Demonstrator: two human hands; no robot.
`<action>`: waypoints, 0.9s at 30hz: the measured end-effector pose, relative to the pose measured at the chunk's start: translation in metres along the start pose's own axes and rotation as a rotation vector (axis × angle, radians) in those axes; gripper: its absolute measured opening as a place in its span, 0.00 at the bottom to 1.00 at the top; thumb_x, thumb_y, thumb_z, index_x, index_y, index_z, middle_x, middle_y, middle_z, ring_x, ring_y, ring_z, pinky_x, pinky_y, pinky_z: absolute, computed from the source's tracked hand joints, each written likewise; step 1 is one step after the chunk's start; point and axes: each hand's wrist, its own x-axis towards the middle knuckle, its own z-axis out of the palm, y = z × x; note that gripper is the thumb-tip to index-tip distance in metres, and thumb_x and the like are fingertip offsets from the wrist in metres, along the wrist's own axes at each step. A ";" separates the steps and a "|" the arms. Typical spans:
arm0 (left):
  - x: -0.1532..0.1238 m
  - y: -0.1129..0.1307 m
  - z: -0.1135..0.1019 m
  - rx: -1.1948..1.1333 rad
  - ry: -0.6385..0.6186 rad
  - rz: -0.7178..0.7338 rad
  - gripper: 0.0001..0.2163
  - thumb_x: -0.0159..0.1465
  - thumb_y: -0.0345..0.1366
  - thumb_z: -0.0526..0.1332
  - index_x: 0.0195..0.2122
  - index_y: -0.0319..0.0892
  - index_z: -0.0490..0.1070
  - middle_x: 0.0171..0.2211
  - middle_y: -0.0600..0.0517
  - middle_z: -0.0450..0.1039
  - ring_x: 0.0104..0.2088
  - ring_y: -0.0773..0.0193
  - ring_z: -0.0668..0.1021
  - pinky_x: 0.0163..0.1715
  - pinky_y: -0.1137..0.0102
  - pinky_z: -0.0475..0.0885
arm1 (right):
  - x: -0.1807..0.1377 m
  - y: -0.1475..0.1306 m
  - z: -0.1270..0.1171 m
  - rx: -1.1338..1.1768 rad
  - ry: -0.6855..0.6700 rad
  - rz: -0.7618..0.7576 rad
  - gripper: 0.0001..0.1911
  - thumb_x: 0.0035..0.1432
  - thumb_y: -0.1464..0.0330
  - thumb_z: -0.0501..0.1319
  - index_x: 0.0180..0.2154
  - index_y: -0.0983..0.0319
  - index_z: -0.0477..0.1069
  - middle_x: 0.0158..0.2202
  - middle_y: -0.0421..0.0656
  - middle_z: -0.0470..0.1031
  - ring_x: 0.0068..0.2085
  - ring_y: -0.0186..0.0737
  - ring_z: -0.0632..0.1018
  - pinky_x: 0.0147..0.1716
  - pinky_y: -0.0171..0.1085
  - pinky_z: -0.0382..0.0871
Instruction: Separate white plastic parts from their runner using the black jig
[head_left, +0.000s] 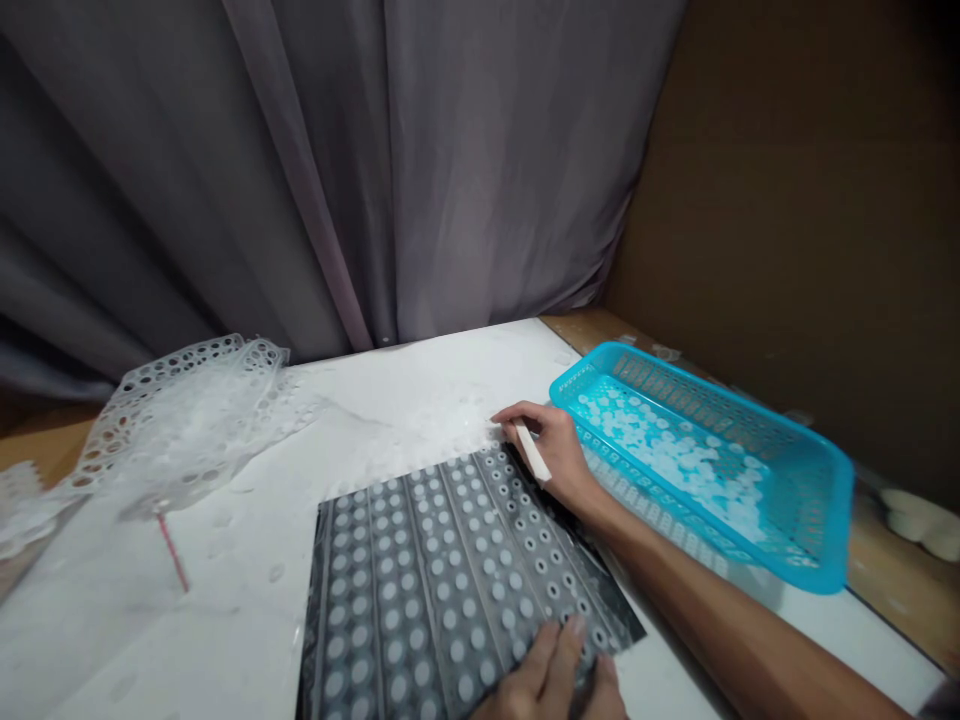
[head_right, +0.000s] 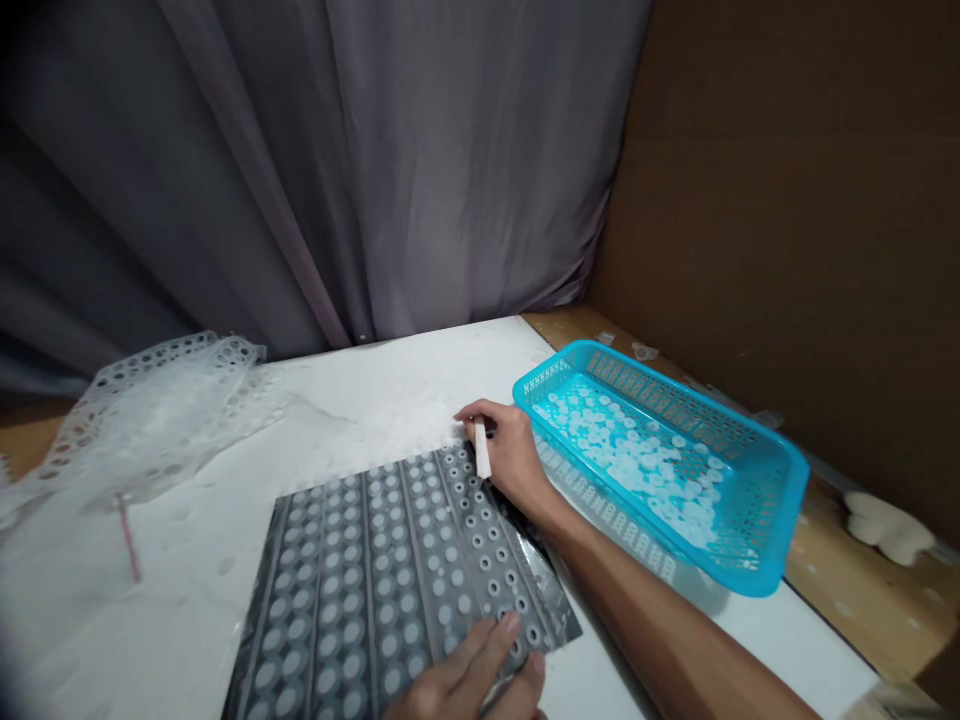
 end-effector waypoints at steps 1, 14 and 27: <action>0.002 -0.001 -0.001 -0.001 -0.004 0.008 0.09 0.66 0.41 0.63 0.39 0.43 0.81 0.37 0.47 0.86 0.31 0.58 0.88 0.27 0.73 0.85 | 0.001 0.001 0.000 0.004 0.001 0.003 0.11 0.62 0.72 0.62 0.38 0.60 0.85 0.33 0.42 0.86 0.34 0.44 0.84 0.35 0.37 0.74; 0.021 -0.014 -0.013 -0.058 0.023 0.132 0.04 0.65 0.37 0.64 0.33 0.44 0.74 0.39 0.53 0.85 0.40 0.62 0.88 0.46 0.71 0.85 | 0.013 0.014 0.000 -0.445 -0.072 -0.216 0.09 0.61 0.79 0.64 0.38 0.59 0.78 0.36 0.45 0.82 0.36 0.44 0.80 0.39 0.38 0.69; 0.000 -0.012 -0.010 -0.073 -0.088 0.183 0.07 0.65 0.42 0.67 0.38 0.45 0.76 0.38 0.50 0.86 0.39 0.55 0.89 0.38 0.69 0.87 | 0.007 0.002 -0.008 -0.238 -0.069 -0.252 0.12 0.56 0.81 0.63 0.36 0.59 0.78 0.35 0.42 0.82 0.36 0.43 0.81 0.39 0.39 0.71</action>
